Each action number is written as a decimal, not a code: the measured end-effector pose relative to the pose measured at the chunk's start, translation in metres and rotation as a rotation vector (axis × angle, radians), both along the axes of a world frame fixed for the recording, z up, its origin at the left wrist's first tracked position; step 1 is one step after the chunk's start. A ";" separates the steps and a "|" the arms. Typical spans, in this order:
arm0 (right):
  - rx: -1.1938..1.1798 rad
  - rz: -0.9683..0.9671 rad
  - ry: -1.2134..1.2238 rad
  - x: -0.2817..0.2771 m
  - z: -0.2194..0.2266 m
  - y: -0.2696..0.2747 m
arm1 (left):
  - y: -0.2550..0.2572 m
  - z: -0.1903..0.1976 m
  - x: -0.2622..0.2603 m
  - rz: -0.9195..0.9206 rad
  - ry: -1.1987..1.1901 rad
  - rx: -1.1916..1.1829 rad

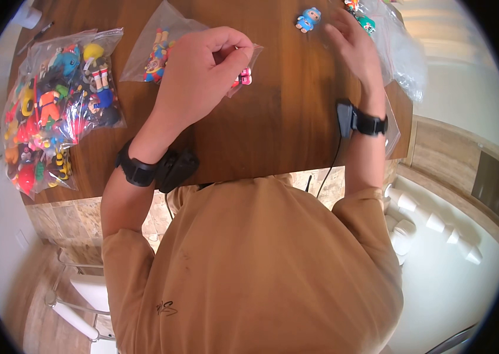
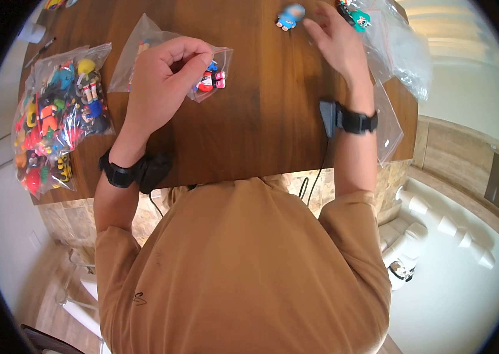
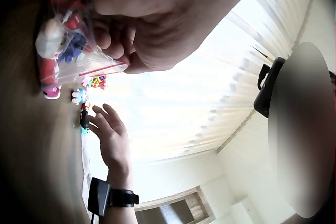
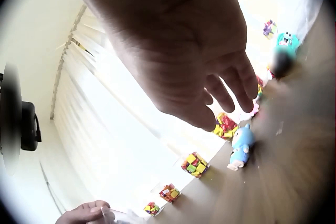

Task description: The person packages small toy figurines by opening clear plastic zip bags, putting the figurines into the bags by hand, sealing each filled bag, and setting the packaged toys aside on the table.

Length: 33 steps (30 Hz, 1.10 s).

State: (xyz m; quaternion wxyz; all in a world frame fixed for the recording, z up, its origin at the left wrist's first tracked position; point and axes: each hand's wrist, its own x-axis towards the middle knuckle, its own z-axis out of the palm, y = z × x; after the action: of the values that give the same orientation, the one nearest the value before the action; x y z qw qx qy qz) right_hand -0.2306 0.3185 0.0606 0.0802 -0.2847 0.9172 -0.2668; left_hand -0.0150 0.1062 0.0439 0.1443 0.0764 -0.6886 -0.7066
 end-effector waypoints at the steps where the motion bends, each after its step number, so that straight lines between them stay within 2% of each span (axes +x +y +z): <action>1: 0.004 -0.066 -0.064 -0.006 -0.003 -0.010 | 0.000 0.000 0.000 0.011 0.002 0.019; 2: 0.001 -0.070 -0.061 -0.013 -0.012 -0.015 | -0.001 0.002 0.000 0.006 0.004 0.017; 4: 0.083 0.074 0.291 -0.015 -0.022 -0.029 | -0.006 0.004 0.003 -0.053 -0.074 -0.029; 5: 0.080 0.077 0.294 -0.016 -0.019 -0.030 | -0.006 0.004 0.003 -0.049 -0.072 -0.032; 7: 0.079 0.011 -0.193 0.001 0.015 -0.047 | -0.006 0.002 0.002 -0.054 -0.039 -0.034; 11: 0.187 0.069 -0.126 -0.010 -0.009 -0.033 | -0.008 0.003 0.003 -0.054 -0.064 -0.042; 13: -0.131 0.240 0.416 0.003 -0.018 -0.030 | -0.008 0.002 0.003 -0.082 -0.075 -0.062; 14: -0.176 0.253 0.460 0.009 -0.021 -0.030 | -0.009 0.002 0.003 -0.078 -0.082 -0.054; 15: -0.169 0.255 0.450 0.015 -0.026 -0.032 | -0.008 0.001 0.002 -0.059 -0.064 -0.080; 17: 0.103 0.177 0.342 0.027 -0.033 -0.034 | -0.005 0.000 0.004 -0.055 -0.048 -0.106; 19: 0.050 0.234 0.404 0.028 -0.030 -0.037 | -0.008 0.003 0.003 -0.100 -0.086 -0.044; 22: -0.011 0.244 0.357 0.024 -0.028 -0.034 | -0.007 0.001 0.002 -0.046 -0.040 -0.126; 24: 0.088 0.168 0.223 0.028 -0.023 -0.035 | -0.006 -0.001 0.002 -0.053 -0.049 -0.094; 28: 0.061 0.143 0.199 0.030 -0.021 -0.037 | -0.007 0.001 0.002 -0.085 -0.085 -0.003; 30: 0.098 0.073 0.112 0.033 -0.012 -0.036 | -0.006 0.002 0.003 -0.082 -0.086 -0.001; 33: 0.086 0.083 0.025 0.028 -0.008 -0.025 | -0.005 0.004 0.003 -0.077 -0.088 0.009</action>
State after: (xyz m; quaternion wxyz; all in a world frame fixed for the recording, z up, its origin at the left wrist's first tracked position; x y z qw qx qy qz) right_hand -0.2025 0.2939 0.0530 0.0917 -0.3222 0.9162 -0.2200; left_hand -0.0121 0.1009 0.0475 0.0860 0.0813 -0.6934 -0.7107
